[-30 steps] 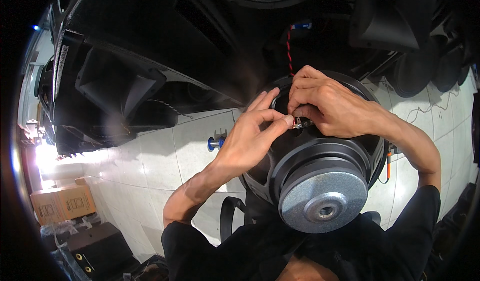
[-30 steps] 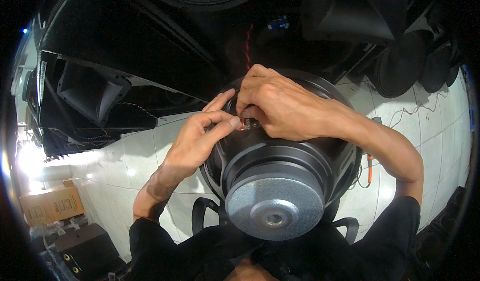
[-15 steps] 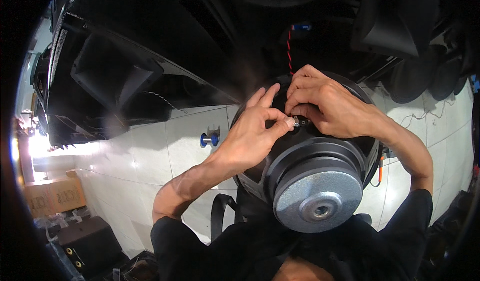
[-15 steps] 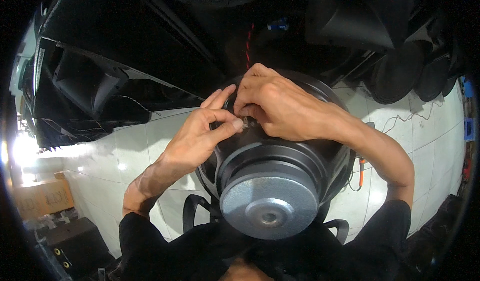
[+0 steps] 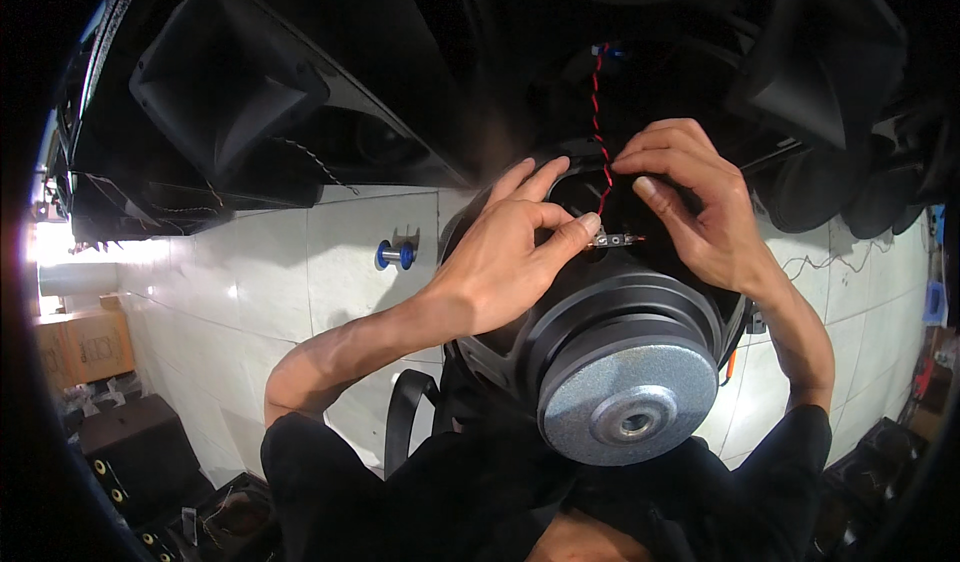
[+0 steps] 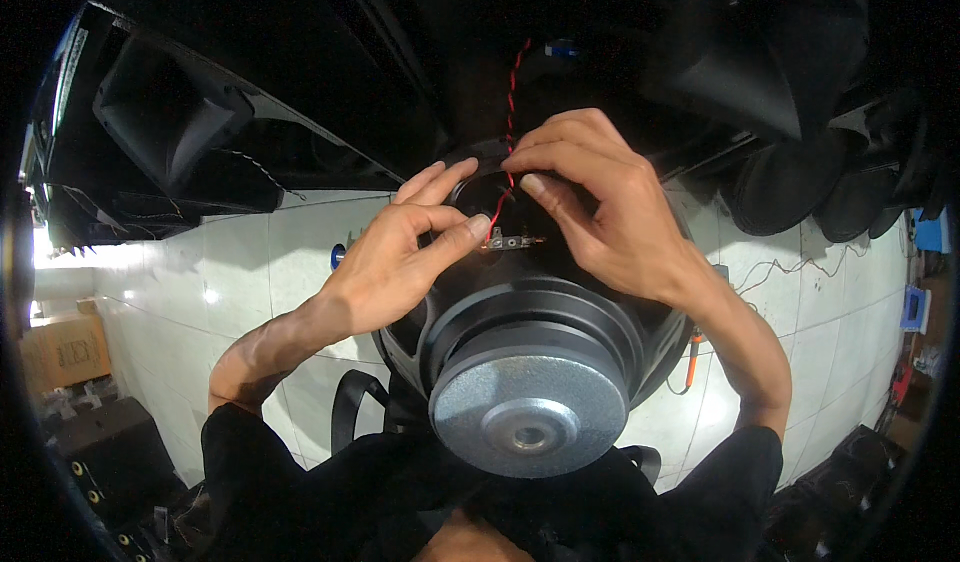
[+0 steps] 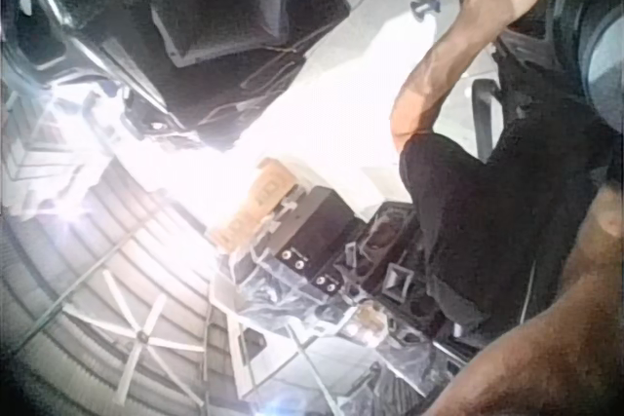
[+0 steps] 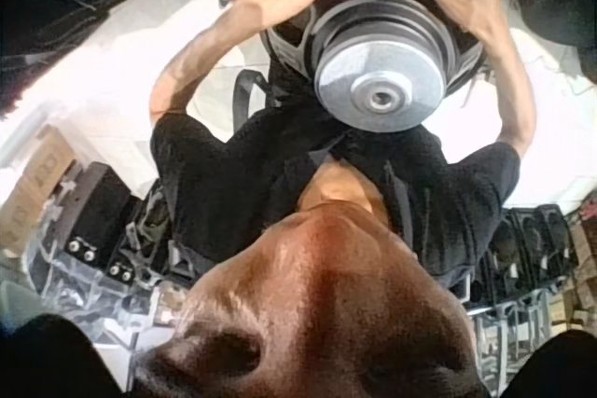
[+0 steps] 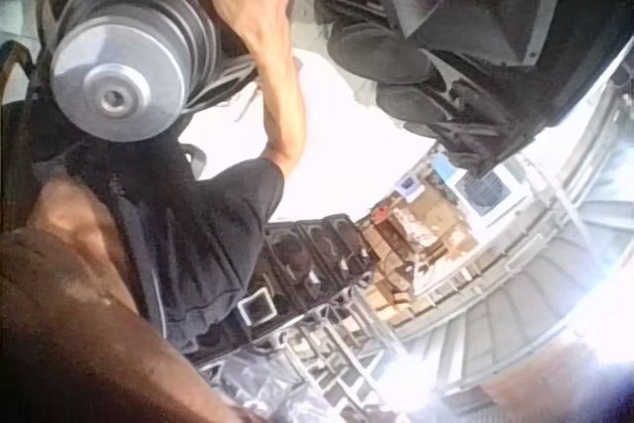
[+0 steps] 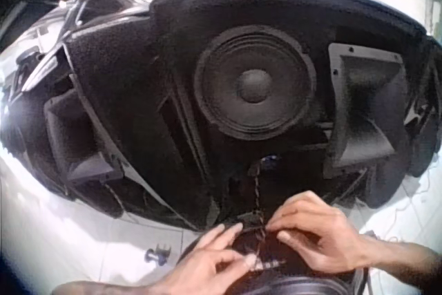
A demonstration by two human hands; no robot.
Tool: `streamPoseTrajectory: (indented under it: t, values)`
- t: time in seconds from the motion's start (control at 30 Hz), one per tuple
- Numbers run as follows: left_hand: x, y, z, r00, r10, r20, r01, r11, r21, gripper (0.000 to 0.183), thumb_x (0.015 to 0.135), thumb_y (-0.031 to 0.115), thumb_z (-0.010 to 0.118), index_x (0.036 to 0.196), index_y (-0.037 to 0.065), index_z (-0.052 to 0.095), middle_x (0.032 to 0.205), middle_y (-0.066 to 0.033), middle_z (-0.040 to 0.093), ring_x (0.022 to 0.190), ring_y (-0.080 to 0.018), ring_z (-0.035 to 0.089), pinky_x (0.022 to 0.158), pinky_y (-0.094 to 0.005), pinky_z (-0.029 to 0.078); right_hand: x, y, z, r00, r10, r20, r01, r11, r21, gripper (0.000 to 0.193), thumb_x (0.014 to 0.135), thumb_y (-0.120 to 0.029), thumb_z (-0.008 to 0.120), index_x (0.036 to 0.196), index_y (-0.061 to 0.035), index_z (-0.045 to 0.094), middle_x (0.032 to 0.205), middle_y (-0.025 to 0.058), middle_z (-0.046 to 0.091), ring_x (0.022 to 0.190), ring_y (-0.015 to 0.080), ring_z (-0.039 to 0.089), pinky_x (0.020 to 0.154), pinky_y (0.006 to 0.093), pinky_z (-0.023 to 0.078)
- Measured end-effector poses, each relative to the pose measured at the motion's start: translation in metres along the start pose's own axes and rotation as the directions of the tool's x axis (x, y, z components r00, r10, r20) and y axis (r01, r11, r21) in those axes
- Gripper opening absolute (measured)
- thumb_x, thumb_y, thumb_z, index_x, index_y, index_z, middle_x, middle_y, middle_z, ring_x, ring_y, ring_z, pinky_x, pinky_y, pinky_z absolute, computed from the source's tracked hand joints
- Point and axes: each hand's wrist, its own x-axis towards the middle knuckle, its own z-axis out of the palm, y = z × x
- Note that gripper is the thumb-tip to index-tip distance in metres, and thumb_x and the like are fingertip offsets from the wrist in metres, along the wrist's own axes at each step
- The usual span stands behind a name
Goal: The person positions a large speaker driver, then strips and twists red and black wires to the terminal posts. Using a soldering iron and solder wire, the person solders both connections to secure the wires to the speaker terminals.
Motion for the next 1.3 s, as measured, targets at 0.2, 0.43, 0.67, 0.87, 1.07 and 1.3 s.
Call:
streamPoseTrajectory:
  t: [0.2, 0.43, 0.67, 0.87, 1.07, 1.3]
  values:
    - [0.000, -0.004, -0.009, 0.995, -0.037, -0.095, 0.027, 0.994, -0.103, 0.035, 0.098, 0.037, 0.059, 0.104, 0.006, 0.073, 0.153, -0.0157, 0.042, 0.147, -0.0322, 0.028, 0.117, -0.0477, 0.027, -0.015, 0.003, -0.017, 0.997, -0.023, -0.073, 0.013, 0.990, -0.139, 0.020, 0.085, 0.002, 0.066, 0.104, -0.0003, 0.070, 0.105, 0.0142, 0.068, 0.107, 0.0281, 0.061, 0.090, 0.0387, 0.049]
    - [-0.011, -0.072, -0.046, 0.835, -0.044, -0.549, -0.123, 0.957, -0.264, 0.025, 0.099, 0.020, 0.060, 0.114, 0.002, 0.070, 0.114, -0.0098, 0.069, 0.100, -0.0139, 0.064, 0.092, -0.0298, 0.049, -0.091, 0.019, -0.056, 0.903, 0.255, -0.346, -0.325, 0.932, -0.162, 0.022, 0.095, -0.003, 0.057, 0.113, 0.0011, 0.068, 0.114, 0.0141, 0.066, 0.117, 0.0233, 0.060, 0.100, 0.0357, 0.046]
    - [-0.025, -0.306, -0.007, 0.626, -0.146, -0.766, 0.403, 0.902, 0.158, 0.025, 0.092, 0.022, 0.063, 0.095, -0.002, 0.069, 0.083, -0.0191, 0.070, 0.074, -0.0265, 0.068, 0.069, -0.0367, 0.052, -0.201, 0.094, -0.071, 0.495, 0.434, -0.753, -0.649, 0.761, 0.012, 0.033, 0.102, -0.019, 0.054, 0.124, 0.0025, 0.064, 0.117, 0.0152, 0.067, 0.110, 0.0217, 0.063, 0.098, 0.0345, 0.048]
    - [-0.039, -0.415, 0.051, 0.345, -0.898, -0.274, 0.638, 0.438, -0.633, 0.043, 0.091, 0.043, 0.068, 0.098, 0.001, 0.068, 0.078, -0.0072, 0.067, 0.065, -0.0212, 0.064, 0.058, -0.0370, 0.053, -0.315, 0.114, -0.055, 0.203, 0.569, -0.797, -0.767, 0.598, 0.231, 0.039, 0.102, -0.026, 0.056, 0.128, 0.0022, 0.062, 0.115, 0.0153, 0.068, 0.109, 0.0218, 0.064, 0.093, 0.0352, 0.049]
    - [-0.012, -0.475, 0.073, 0.214, -0.955, -0.206, 0.344, 0.271, -0.899, 0.042, 0.089, 0.047, 0.069, 0.102, 0.008, 0.067, 0.087, -0.0085, 0.067, 0.071, -0.0221, 0.064, 0.060, -0.0386, 0.055, -0.355, 0.097, -0.043, 0.074, 0.618, -0.783, -0.749, 0.553, 0.366, 0.038, 0.100, -0.024, 0.059, 0.127, 0.0022, 0.063, 0.111, 0.0157, 0.069, 0.104, 0.0205, 0.065, 0.087, 0.0342, 0.050]
    - [-0.005, -0.401, 0.024, 0.408, -0.669, -0.621, 0.357, 0.743, -0.566, 0.033, 0.093, 0.033, 0.068, 0.103, 0.002, 0.067, 0.094, -0.0079, 0.067, 0.085, -0.0189, 0.061, 0.078, -0.0333, 0.048, -0.264, 0.023, -0.054, 0.150, 0.492, -0.858, -0.712, 0.656, 0.251, 0.028, 0.099, -0.017, 0.059, 0.119, 0.0016, 0.068, 0.097, 0.0092, 0.070, 0.090, 0.0126, 0.064, 0.080, 0.0274, 0.050]
